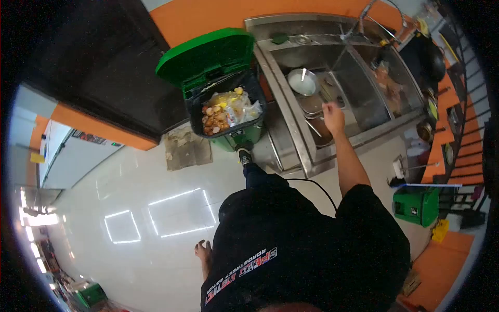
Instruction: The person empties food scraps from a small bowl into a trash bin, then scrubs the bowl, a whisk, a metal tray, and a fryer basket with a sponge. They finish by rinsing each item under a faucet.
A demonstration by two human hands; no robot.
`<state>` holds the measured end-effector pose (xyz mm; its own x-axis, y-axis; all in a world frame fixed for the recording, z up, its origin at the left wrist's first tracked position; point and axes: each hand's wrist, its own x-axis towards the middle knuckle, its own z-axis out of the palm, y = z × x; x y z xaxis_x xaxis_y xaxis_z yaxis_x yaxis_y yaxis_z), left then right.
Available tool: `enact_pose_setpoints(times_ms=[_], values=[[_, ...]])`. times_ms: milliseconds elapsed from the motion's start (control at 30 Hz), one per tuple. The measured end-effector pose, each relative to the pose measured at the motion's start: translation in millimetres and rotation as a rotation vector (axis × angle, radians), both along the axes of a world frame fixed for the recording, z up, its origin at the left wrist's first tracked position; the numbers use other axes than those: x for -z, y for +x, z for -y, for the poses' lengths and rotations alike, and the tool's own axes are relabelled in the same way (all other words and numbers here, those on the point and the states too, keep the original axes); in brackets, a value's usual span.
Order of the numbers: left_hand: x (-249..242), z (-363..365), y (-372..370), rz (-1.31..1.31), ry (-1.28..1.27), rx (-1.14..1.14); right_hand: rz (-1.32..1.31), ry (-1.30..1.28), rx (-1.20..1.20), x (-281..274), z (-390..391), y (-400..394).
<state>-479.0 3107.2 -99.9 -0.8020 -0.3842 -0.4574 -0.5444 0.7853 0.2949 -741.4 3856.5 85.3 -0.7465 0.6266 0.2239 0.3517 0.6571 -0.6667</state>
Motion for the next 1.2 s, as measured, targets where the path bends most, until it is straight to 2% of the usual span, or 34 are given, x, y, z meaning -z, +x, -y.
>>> enact_pose_setpoints(times_ms=[33,100,233,367,400,433,500,567,633,700,767,833,867,900,967,1033,1100,1167,1200], values=[[-9.8,-10.9,-14.4,0.003,0.007,0.022,0.113,0.086,0.032,-1.8,-2.8,26.9],[-32.5,-37.3,-42.7,-0.013,0.017,0.147,0.193,0.164,-0.058,-8.9,-3.4,72.5],[-61.3,-94.8,-83.6,-0.107,0.072,0.29,0.146,0.425,-0.156,5.4,5.5,126.0],[-80.1,-161.3,-120.4,-0.249,0.115,0.441,0.071,0.308,-0.184,-3.5,4.7,123.2],[-102.8,-190.5,-130.1,-0.218,0.184,0.383,0.034,0.319,-0.179,-0.2,1.2,124.1],[-107.4,-211.2,-141.3,-0.226,0.19,0.417,-0.006,0.33,-0.178,2.6,-0.8,125.1],[-113.6,-254.3,-152.6,-0.352,0.454,0.456,-0.032,0.242,-0.21,2.5,-7.8,127.4],[-133.5,-322.8,-163.2,-0.39,0.428,0.476,-0.179,0.131,-0.247,5.4,-13.9,131.9],[-150.7,-393.2,-172.6,-0.412,0.555,0.496,-0.287,-0.103,-0.348,12.2,-29.2,141.3],[-135.4,-457.8,-180.3,-0.392,0.832,0.33,-0.298,-0.257,-0.354,-10.8,-53.2,169.6],[-123.1,-517.4,-186.7,-0.347,0.957,0.064,-0.254,-0.266,-0.377,-29.9,-101.6,216.2],[-127.3,-576.5,-173.7,-0.461,1.008,0.153,-0.208,-0.405,-0.343,-48.8,-163.1,275.7],[-107.8,-576.6,-186.3,-0.448,0.505,0.345,-0.213,-0.4,-0.225,-40.6,-197.4,306.3],[-113.7,-594.5,-174.4,-0.545,0.125,0.323,-0.214,-0.403,-0.108,-25.0,-228.9,338.5],[-144.4,-620.6,-159.4,-0.522,-0.074,0.328,-0.263,-0.516,0.231,-2.8,-288.4,395.7],[-127.7,-618.2,-164.6,-0.598,-0.171,0.344,-0.246,-0.322,0.371,22.6,-353.5,440.6],[-139.4,-627.0,-160.1,-0.549,-0.158,0.321,-0.33,-0.544,0.448,44.6,-411.4,462.0],[-145.5,-635.0,-160.3,-0.565,-0.173,0.289,-0.355,-0.777,0.598,29.4,-462.5,454.2],[-150.5,-638.8,-161.6,-0.49,-0.205,0.276,-0.409,-0.833,0.591,25.8,-491.3,447.2]])
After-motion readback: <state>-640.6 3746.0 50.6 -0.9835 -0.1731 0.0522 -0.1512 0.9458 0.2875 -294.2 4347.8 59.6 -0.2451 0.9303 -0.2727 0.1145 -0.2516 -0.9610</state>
